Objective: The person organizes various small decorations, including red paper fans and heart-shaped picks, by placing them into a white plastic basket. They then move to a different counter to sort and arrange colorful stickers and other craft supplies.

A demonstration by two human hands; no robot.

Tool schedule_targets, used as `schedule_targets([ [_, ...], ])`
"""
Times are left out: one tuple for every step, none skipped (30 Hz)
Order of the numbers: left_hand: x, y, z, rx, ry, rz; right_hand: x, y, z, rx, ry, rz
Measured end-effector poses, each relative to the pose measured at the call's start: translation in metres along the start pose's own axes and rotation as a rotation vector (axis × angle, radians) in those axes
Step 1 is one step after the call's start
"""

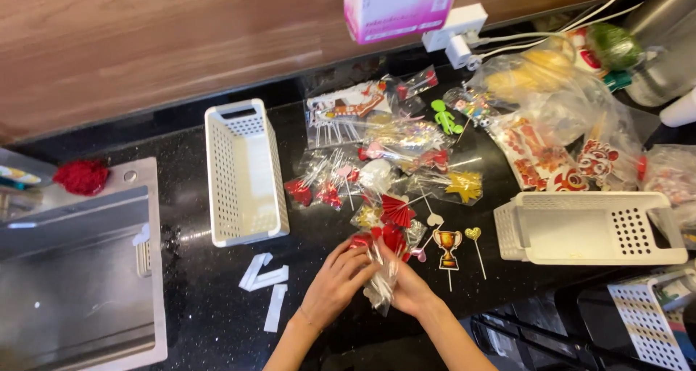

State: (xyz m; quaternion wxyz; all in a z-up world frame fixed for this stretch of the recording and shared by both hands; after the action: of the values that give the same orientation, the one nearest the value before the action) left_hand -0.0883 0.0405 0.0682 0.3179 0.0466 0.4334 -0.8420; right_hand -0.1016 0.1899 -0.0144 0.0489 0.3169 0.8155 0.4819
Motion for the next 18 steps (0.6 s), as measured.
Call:
schedule_targets([
  [0.003, 0.002, 0.001, -0.002, 0.001, 0.01, 0.004, -0.001, -0.003, -0.005, 0.004, -0.007],
  [0.005, 0.004, 0.002, -0.016, -0.01, 0.032, 0.01, -0.001, -0.006, -0.022, -0.02, 0.042],
  [0.01, 0.004, 0.003, -0.031, -0.02, 0.048, 0.018, -0.002, -0.01, -0.036, -0.047, 0.095],
  [-0.001, -0.003, 0.001, -0.032, -0.018, 0.053, 0.021, 0.003, -0.018, -0.039, -0.045, 0.093],
  [0.0, -0.009, 0.006, -0.278, 0.065, 0.414, 0.027, 0.007, -0.025, -0.116, 0.003, 0.153],
  [-0.001, -0.009, 0.009, -0.519, 0.15, 0.778, 0.032, 0.011, -0.032, -0.193, 0.051, 0.212],
  [0.002, -0.008, 0.005, -0.518, 0.153, 0.78, 0.034, 0.014, -0.039, -0.196, 0.05, 0.213],
  [0.009, 0.0, -0.008, -0.352, 0.359, 1.153, 0.035, 0.018, -0.045, -0.201, 0.058, 0.243],
  [0.009, 0.012, -0.021, -0.163, 0.565, 1.518, 0.036, 0.022, -0.05, -0.205, 0.068, 0.27],
  [0.013, 0.021, -0.032, -0.164, 0.566, 1.523, 0.033, 0.012, -0.039, -0.208, 0.071, 0.266],
  [0.016, 0.03, -0.041, -0.299, 0.656, 1.555, 0.031, 0.001, -0.027, -0.236, 0.056, 0.284],
  [0.019, 0.04, -0.05, -0.436, 0.744, 1.581, 0.029, -0.008, -0.015, -0.264, 0.041, 0.301],
  [0.02, 0.04, -0.044, -0.439, 0.744, 1.582, 0.035, -0.002, -0.015, -0.264, 0.043, 0.3],
  [0.02, 0.037, -0.037, -0.374, 0.719, 1.503, 0.042, 0.006, -0.018, -0.147, 0.066, 0.354],
  [0.02, 0.035, -0.03, -0.308, 0.693, 1.422, 0.05, 0.014, -0.021, -0.029, 0.087, 0.407],
  [0.021, 0.032, -0.023, -0.309, 0.693, 1.421, 0.057, 0.015, -0.022, -0.029, 0.088, 0.407],
  [0.021, 0.029, -0.016, -0.233, 0.649, 1.386, 0.063, 0.017, -0.021, -0.117, 0.197, 0.448],
  [0.021, 0.025, -0.01, -0.158, 0.604, 1.349, 0.07, 0.019, -0.02, -0.205, 0.307, 0.486],
])
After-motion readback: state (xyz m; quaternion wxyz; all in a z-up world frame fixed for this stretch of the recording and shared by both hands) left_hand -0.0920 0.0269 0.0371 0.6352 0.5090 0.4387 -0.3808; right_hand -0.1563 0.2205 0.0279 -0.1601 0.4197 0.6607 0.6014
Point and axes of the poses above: each hand's wrist, its own y-axis away from the middle knuckle, its own z-axis out of the back of the hand, x = y × z, the point moved 3 cm from there along -y, towards the middle knuckle, and after that the axes turned 12 degrees about -x, right-handed, at the moved point
